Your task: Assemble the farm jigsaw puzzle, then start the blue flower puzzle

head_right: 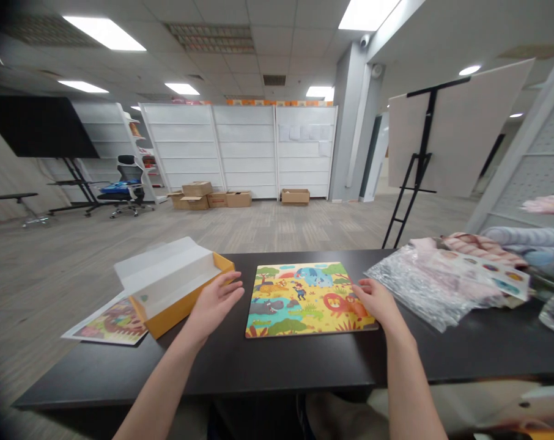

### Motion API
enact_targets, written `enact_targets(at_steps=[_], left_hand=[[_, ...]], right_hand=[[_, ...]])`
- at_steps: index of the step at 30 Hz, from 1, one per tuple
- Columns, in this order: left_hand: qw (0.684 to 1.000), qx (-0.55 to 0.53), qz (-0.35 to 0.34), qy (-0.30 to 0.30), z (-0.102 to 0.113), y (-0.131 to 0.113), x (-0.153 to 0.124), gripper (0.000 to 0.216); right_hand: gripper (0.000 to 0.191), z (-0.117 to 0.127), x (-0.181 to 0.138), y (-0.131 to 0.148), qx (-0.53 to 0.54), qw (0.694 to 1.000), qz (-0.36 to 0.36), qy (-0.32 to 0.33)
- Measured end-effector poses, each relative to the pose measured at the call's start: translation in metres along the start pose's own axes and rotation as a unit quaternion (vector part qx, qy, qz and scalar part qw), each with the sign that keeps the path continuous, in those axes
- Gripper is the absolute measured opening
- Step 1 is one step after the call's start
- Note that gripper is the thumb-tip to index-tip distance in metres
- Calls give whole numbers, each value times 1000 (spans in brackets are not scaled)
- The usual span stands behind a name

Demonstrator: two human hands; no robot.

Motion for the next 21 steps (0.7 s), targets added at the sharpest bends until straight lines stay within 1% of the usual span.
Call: enact_targets(at_steps=[1, 2, 3, 4, 5, 7, 9, 10, 12, 15, 17, 19, 21], left_hand=[[997, 43, -44, -41, 18, -10, 5, 43], [986, 112, -91, -80, 36, -20, 7, 38], [964, 197, -133, -117, 53, -28, 8, 34], [934, 291, -157, -137, 67, -33, 9, 32], [899, 380, -169, -140, 77, -34, 8, 34], [828, 528, -153, -108, 89, -24, 6, 35], [781, 611, -113, -61, 95, -10, 1, 34], [768, 632, -94, -46, 96, -4, -2, 33], [756, 650, -73, -39, 95, -1, -7, 34], [752, 652, -81, -59, 90, -9, -11, 35], [752, 649, -95, -71, 85, -15, -14, 35], [752, 645, -113, -70, 78, -19, -18, 35], [755, 639, -129, -63, 72, -20, -21, 34]], right_hand=[[37, 0, 0, -1, 13, 1000, 1, 0], [36, 1, -1, -2, 25, 1000, 3, 0], [35, 1, -1, -2, 33, 999, 5, -2], [34, 1, -2, -2, 36, 999, 9, -5], [33, 2, -3, 0, 33, 999, 15, -11], [32, 5, -6, 7, 12, 999, 33, -30], [32, 11, -10, 23, -2, 996, 70, -63], [33, 14, -13, 33, 2, 992, 93, -81], [35, 18, -21, 56, 35, 985, 137, -102], [37, 12, -37, 89, 92, 975, 184, -87], [35, -2, -52, 114, 105, 968, 221, -50], [29, -22, -74, 141, 99, 959, 267, 6], [25, -45, -102, 170, 91, 937, 330, 75]])
Point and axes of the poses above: each hand's wrist, its own x-axis towards the middle knuckle, its own z-axis out of the back of the hand, y = z × x, the point moved 9 cm from there along x, towards the middle knuckle, and after that the axes turned 14 degrees about -y, right-handed, at the moved point
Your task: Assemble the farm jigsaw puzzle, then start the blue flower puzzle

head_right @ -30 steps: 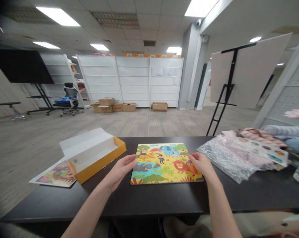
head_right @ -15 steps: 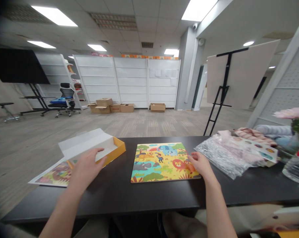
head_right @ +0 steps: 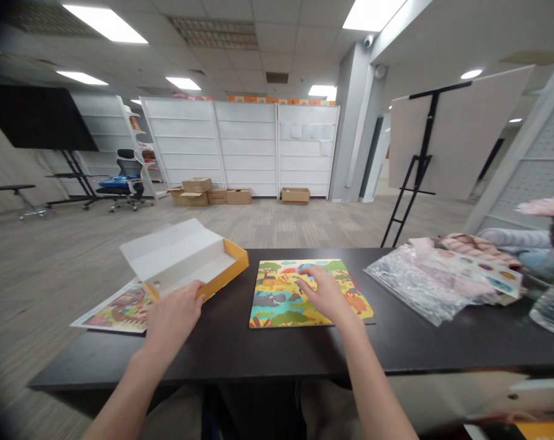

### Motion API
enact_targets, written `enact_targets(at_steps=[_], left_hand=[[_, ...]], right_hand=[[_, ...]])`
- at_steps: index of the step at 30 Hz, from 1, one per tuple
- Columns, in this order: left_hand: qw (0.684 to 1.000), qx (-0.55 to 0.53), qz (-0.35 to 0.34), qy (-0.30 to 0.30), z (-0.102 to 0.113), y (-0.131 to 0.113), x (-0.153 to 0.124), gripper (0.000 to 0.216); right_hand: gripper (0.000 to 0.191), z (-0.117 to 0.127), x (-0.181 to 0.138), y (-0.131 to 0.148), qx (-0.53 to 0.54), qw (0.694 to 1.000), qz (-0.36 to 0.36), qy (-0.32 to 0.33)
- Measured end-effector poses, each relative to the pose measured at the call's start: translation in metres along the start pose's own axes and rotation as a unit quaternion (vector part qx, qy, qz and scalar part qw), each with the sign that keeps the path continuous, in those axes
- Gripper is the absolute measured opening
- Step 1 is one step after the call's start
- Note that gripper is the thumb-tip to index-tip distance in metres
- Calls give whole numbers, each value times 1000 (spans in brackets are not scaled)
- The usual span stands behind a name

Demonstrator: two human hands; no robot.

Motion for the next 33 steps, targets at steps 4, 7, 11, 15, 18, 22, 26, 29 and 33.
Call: enact_targets(at_steps=[4, 7, 11, 15, 18, 22, 26, 29, 33], left_hand=[[1000, -16, -17, 10, 0, -8, -8, 32], [998, -23, -29, 41, 0, -10, -16, 30], [996, -25, -34, 80, -1, -11, -23, 28], [993, -35, -35, 107, -1, -14, -24, 24], [995, -58, -29, 77, 9, -19, -19, 26], [977, -203, -62, 22, 23, -50, -18, 36], [918, -340, -177, 104, 3, -102, -35, 39], [905, -363, -183, 125, -15, -113, -36, 65], [898, -383, -174, 128, -27, -113, -28, 69]], right_hand=[[24, -58, -19, 49, 6, 982, 62, 180], [43, -75, -31, 54, -3, 966, 32, 257], [62, -74, -38, 50, -8, 961, 15, 276], [58, -73, -42, 48, -12, 963, 13, 268], [54, -74, -42, 45, -8, 968, 1, 249], [55, -69, -41, 39, 21, 970, -37, 240], [58, -53, -41, 30, 34, 969, -70, 235], [56, -43, -43, 22, 23, 969, -77, 234], [59, -41, -45, 14, 28, 966, -82, 243]])
Point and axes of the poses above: each hand's wrist, its own x-axis towards the middle knuckle, its own z-axis out of the back of the hand, y = z × x, the point moved 9 cm from there along x, towards the middle knuckle, and after that the axes turned 14 degrees about -y, right-handed, at the moved point
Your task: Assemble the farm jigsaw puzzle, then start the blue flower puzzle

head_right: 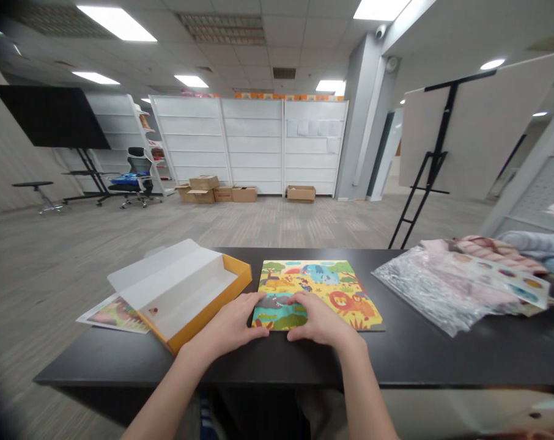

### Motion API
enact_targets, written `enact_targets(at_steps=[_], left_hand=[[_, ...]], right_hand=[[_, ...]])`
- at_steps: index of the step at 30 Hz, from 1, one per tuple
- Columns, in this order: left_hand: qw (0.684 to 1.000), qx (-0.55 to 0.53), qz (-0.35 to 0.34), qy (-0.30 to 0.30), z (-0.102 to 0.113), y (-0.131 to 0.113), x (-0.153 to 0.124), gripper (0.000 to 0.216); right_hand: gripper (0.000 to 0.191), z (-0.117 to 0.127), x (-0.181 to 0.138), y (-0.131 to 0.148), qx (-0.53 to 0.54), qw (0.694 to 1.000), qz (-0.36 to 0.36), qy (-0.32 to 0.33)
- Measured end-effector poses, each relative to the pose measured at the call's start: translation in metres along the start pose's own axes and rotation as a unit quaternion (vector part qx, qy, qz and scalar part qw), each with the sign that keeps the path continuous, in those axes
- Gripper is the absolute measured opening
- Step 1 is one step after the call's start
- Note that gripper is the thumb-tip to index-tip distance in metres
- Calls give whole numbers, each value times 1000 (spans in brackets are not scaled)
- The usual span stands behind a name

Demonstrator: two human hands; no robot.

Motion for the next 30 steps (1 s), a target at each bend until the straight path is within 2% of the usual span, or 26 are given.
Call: enact_targets(at_steps=[9, 20, 26, 30], left_hand=[[999, 14, -39, 6, 3, -5, -1, 46], [998, 39, -34, 35, 7, -17, -2, 40], [999, 1, -27, 26, 4, -12, 0, 43], [999, -25, -27, 27, 0, -8, 0, 48]], right_hand=[[59, -3, 4, -4, -4, 999, 41, -15], [41, 3, 1, 11, -12, 996, 75, -38], [23, 4, 1, 21, 22, 995, 94, -35], [21, 1, 1, 15, 48, 994, 90, -27]])
Point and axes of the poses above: each hand's wrist, its own x-axis towards the middle knuckle, its own z-axis out of the back of the hand, y = z × x, the point moved 9 cm from there along x, towards the middle knuckle, and after that the axes turned 14 degrees about -y, right-handed, at the moved point
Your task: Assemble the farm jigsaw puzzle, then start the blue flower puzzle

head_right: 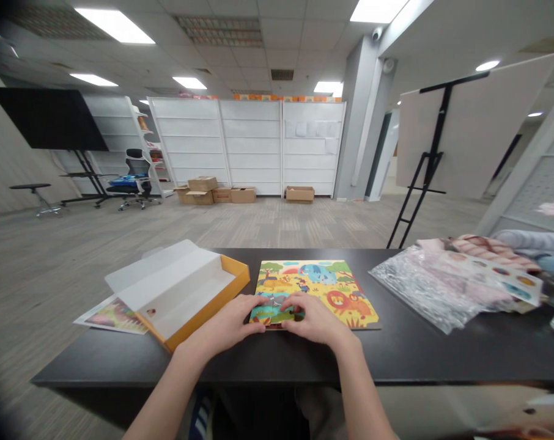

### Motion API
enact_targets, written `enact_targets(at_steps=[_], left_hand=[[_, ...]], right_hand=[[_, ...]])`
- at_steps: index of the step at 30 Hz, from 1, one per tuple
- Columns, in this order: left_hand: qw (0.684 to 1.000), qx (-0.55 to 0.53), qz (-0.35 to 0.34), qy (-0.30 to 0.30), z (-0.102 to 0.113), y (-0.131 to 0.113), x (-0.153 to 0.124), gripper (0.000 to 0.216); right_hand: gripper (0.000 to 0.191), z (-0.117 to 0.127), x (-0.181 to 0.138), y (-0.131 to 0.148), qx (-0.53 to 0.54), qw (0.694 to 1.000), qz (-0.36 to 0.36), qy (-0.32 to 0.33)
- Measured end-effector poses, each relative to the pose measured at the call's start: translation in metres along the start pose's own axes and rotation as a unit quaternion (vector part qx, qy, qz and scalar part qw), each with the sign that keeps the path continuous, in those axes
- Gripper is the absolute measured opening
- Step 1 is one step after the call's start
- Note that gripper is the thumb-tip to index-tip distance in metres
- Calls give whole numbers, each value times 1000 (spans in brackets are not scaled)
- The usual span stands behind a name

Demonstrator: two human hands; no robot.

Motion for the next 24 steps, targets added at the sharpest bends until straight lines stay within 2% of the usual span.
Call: enact_targets(at_steps=[4, 10, 14, 24], left_hand=[[1000, -11, -7, -3, -4, 5, 0, 57], [999, -19, -30, -5, -13, 11, 1, 58], [999, -29, -24, 9, -16, 10, 4, 60], [994, -104, 4, 27, 0, 2, 11, 61]], right_hand=[[27, -2, -3, -12, 17, 1000, -15, -8], [45, -3, -3, -17, -16, 999, -40, -18], [43, -4, -3, -15, -38, 998, -55, -10], [53, -8, -4, -10, 25, 999, -22, -3]])
Point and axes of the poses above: each hand's wrist, its own x-axis towards the middle knuckle, its own z-axis out of the back of the hand, y = z × x, the point moved 9 cm from there along x, towards the middle knuckle, and after that the axes turned 14 degrees about -y, right-handed, at the moved point
